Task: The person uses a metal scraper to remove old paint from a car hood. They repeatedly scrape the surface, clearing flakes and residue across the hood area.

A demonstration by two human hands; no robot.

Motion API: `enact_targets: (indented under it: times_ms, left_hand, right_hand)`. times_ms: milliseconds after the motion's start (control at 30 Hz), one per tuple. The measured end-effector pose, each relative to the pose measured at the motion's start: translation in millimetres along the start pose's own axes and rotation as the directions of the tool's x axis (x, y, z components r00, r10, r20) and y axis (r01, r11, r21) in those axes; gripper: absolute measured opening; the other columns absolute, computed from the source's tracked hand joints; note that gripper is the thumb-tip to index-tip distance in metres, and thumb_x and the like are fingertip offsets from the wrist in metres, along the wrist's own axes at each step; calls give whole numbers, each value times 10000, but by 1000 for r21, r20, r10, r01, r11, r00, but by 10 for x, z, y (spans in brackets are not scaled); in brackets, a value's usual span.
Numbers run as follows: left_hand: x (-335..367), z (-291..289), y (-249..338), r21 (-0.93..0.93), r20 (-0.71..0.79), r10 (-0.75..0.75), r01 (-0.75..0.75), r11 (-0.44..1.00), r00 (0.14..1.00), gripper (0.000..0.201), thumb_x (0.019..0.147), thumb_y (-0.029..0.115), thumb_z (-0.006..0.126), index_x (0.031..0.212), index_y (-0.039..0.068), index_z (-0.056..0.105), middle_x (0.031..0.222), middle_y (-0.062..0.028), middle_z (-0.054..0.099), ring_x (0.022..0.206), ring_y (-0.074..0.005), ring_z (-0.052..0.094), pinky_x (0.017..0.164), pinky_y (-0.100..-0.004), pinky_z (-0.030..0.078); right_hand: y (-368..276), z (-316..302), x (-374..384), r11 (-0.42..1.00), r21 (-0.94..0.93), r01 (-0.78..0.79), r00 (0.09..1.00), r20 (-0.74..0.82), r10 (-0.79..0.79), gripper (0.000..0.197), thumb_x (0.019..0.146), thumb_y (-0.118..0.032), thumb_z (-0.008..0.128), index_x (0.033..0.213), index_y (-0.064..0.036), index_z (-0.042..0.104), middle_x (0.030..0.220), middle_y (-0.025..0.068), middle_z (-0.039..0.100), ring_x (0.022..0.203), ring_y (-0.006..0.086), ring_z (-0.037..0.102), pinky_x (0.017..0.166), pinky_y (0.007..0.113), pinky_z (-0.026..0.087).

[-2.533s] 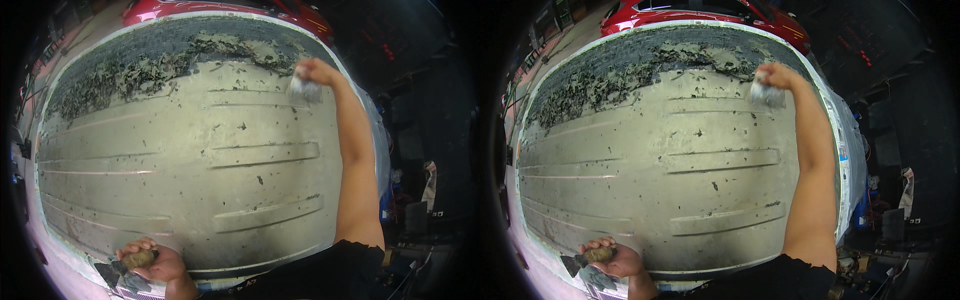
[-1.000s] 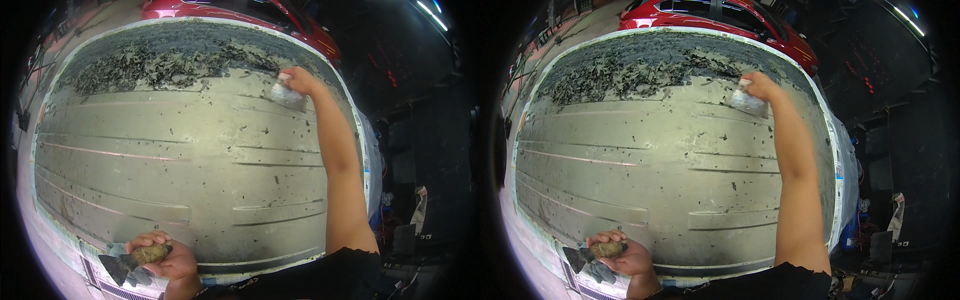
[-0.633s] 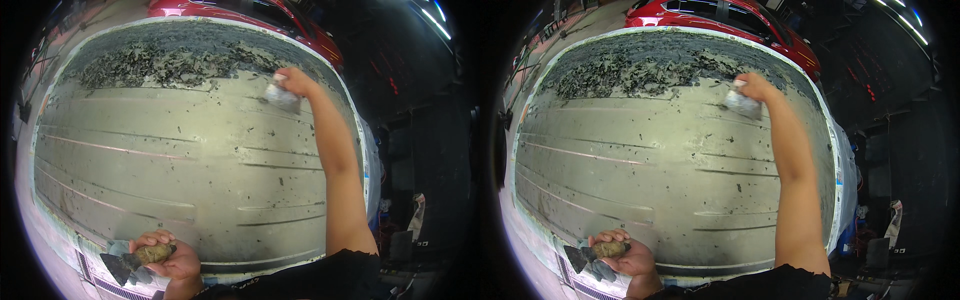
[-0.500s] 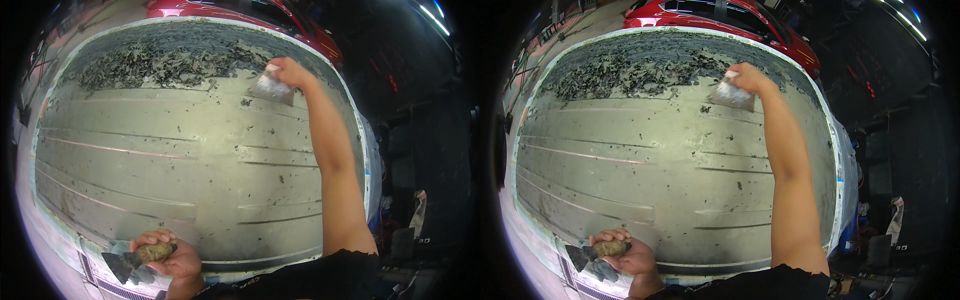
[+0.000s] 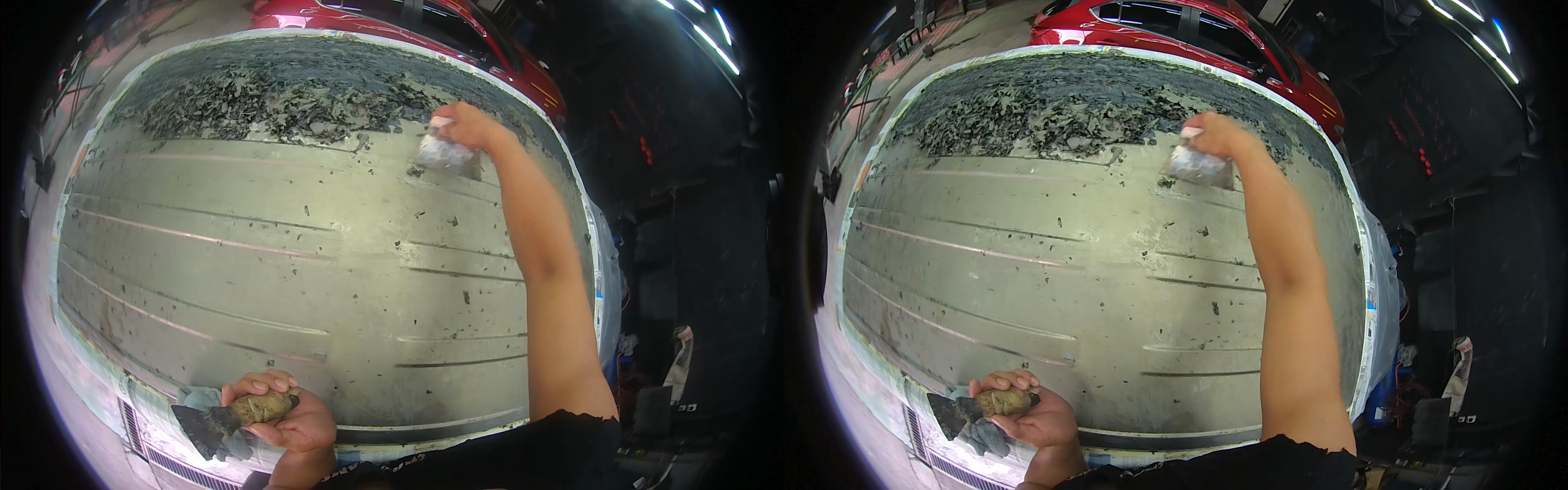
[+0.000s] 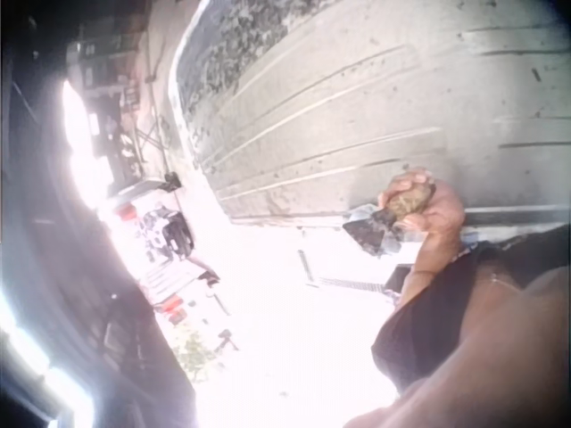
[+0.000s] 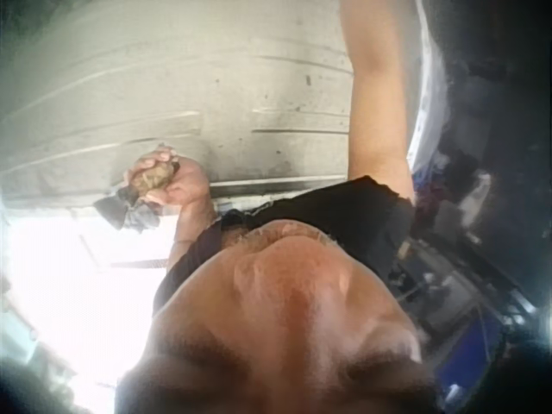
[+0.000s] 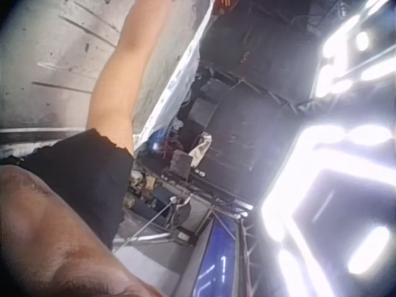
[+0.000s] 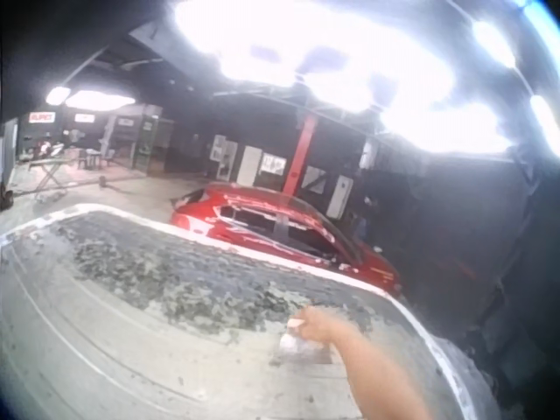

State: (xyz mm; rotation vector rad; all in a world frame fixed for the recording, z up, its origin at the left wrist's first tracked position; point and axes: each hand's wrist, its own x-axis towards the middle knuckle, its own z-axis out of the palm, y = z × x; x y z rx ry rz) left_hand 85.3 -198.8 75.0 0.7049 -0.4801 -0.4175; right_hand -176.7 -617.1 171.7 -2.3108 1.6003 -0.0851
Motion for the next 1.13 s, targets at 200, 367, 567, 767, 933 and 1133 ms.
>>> enact_targets:
  times_ms: [200,367,567,767,933,1133]
  left_hand:
    - [-5,-7,2,-7,-14,-26,26,1000,1000,613,1047,523,453,1449,89,293,1047,-78,497,863,-191,520,767,-319,478]
    - [-18,7,35,-2,-41,-47,47,999,998,621,1036,532,465,1450,99,300,1046,-77,509,862,-190,521,765,-313,476]
    - [-38,16,28,4,-63,-77,78,997,995,662,1012,563,495,1442,93,313,1047,-65,509,863,-189,519,757,-315,478]
    - [-24,9,60,-17,-88,-114,113,993,990,687,981,591,553,1428,120,327,1043,-58,505,864,-186,518,754,-324,479]
    - [-24,17,86,-4,-101,-140,140,990,985,726,954,625,575,1427,139,317,1042,-53,502,855,-182,517,753,-327,475]
    - [-33,24,100,-15,-107,-181,180,984,978,743,936,651,589,1416,152,319,1053,-52,505,855,-180,520,777,-337,474]
  right_hand:
    - [13,-166,96,998,58,-33,981,-189,44,441,874,-125,671,1304,-29,655,1151,212,724,1107,323,684,982,383,501]
    - [-34,-163,-110,978,-99,-185,958,-241,157,478,855,-192,707,1303,-31,661,1234,235,692,1195,376,645,1012,415,499]
    - [-97,106,-235,995,55,-84,996,38,82,462,839,-210,731,1280,-79,687,1210,206,711,1160,335,673,998,398,507]
    - [37,-36,-291,972,145,-187,944,-247,218,387,888,-185,668,1228,-1,653,1125,242,723,1096,377,690,947,427,517]
    - [-164,231,-588,1000,-2,3,884,-468,-3,317,934,-148,606,1229,-31,598,1007,258,713,996,431,684,879,460,514]
    - [-504,342,-907,993,-114,-30,986,-165,11,561,921,-289,691,1403,-75,501,1072,309,683,1053,475,644,909,496,494]
